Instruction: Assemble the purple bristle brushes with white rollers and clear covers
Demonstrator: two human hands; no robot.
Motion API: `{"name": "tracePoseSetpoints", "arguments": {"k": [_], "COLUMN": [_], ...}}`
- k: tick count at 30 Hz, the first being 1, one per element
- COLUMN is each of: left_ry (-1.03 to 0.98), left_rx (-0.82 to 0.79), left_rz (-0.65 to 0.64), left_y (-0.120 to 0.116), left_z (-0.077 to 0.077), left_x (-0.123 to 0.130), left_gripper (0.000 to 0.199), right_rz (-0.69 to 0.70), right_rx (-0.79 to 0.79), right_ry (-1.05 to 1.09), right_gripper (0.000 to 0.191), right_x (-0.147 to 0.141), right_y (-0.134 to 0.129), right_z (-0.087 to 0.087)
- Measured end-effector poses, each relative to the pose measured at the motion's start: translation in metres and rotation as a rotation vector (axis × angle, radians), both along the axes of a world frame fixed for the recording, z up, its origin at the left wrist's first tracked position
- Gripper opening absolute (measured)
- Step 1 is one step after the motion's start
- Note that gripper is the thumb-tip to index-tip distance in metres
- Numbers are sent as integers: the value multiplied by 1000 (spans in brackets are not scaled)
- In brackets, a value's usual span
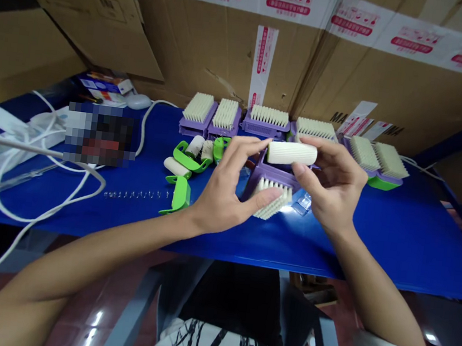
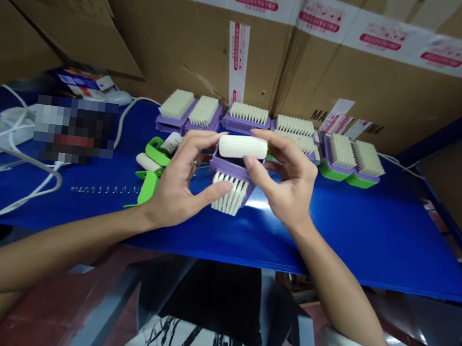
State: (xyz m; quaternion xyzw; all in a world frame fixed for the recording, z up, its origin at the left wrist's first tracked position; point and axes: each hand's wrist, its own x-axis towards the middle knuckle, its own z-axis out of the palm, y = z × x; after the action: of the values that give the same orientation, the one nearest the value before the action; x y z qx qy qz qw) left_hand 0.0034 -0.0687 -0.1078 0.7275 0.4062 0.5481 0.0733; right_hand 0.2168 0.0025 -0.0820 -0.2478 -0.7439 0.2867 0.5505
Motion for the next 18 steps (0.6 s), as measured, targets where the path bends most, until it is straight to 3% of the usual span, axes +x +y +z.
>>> {"name": "tracePoseSetpoints", "arguments": {"k": [6,18], "left_ry": [-148,-88], "left_rx": [58,126], "left_rz": [-37,85], "left_y": [12,3], "left_z": [-4,-1], "left_x": [1,6], "left_gripper": [77,81], "right_rz": [66,136], "right_rx": [46,5], "right_ry": [117,166], "right_gripper": [37,33], "right_x": [-2,-3], "right_y": [6,6], "right_z": [0,-1]}}
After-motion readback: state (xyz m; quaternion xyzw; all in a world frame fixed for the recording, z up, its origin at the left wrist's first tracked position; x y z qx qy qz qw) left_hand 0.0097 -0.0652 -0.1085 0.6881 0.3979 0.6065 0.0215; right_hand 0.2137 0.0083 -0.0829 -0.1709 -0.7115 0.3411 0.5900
